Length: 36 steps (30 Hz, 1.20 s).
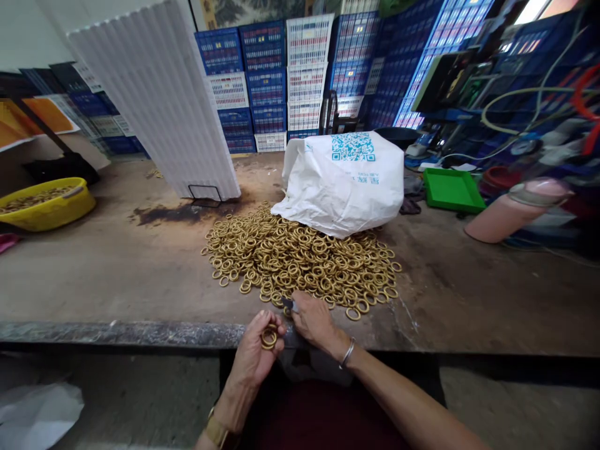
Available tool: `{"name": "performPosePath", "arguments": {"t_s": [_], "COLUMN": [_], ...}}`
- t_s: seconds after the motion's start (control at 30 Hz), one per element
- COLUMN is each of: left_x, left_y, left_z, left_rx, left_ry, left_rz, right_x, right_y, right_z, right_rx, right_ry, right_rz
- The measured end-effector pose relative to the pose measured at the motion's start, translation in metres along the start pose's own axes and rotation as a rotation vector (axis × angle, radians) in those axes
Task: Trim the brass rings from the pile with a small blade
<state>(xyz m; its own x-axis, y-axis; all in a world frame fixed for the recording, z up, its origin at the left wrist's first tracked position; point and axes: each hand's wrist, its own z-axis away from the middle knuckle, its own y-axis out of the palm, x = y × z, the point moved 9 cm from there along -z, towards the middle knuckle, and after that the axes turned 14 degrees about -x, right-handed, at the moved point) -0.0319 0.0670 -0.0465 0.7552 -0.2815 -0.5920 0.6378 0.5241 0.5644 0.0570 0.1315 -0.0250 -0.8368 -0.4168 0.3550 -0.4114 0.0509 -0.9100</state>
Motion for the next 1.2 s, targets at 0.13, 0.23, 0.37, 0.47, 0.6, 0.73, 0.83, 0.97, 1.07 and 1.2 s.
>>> {"name": "performPosePath", "arguments": {"t_s": [0.13, 0.23, 0.37, 0.47, 0.6, 0.73, 0.83, 0.97, 1.07, 1.2], "left_x": [-0.013, -0.017, -0.020, -0.019, -0.017, -0.010, -0.006, -0.002, 0.001, 0.007], "left_y": [-0.001, 0.006, 0.025, 0.037, 0.045, 0.041, 0.034, 0.030, 0.029, 0.033], "left_z": [0.003, 0.005, 0.007, 0.009, 0.010, 0.005, 0.000, -0.003, -0.003, -0.001], "left_rx": [-0.062, -0.081, -0.020, 0.033, 0.069, 0.036, -0.018, -0.072, -0.105, -0.081], "left_ry": [0.262, 0.419, 0.589, 0.647, 0.634, 0.559, 0.552, 0.562, 0.529, 0.441], "left_rz": [-0.294, -0.551, -0.709, -0.748, -0.747, -0.712, -0.686, -0.661, -0.632, -0.631], "right_x": [-0.011, -0.017, -0.022, -0.025, -0.023, -0.020, -0.027, -0.033, -0.031, -0.033], "right_y": [-0.009, -0.015, -0.010, -0.001, 0.004, 0.000, -0.003, 0.000, 0.004, 0.006], "right_z": [-0.002, -0.001, 0.007, 0.015, 0.023, 0.024, 0.023, 0.026, 0.029, 0.027], "right_rx": [-0.004, 0.039, 0.152, 0.236, 0.318, 0.309, 0.218, 0.202, 0.254, 0.252], "right_ry": [0.094, 0.199, 0.361, 0.471, 0.573, 0.638, 0.680, 0.655, 0.648, 0.648], "right_rz": [-0.165, -0.469, -0.822, -0.985, -1.087, -1.172, -1.202, -1.159, -1.193, -1.211]}}
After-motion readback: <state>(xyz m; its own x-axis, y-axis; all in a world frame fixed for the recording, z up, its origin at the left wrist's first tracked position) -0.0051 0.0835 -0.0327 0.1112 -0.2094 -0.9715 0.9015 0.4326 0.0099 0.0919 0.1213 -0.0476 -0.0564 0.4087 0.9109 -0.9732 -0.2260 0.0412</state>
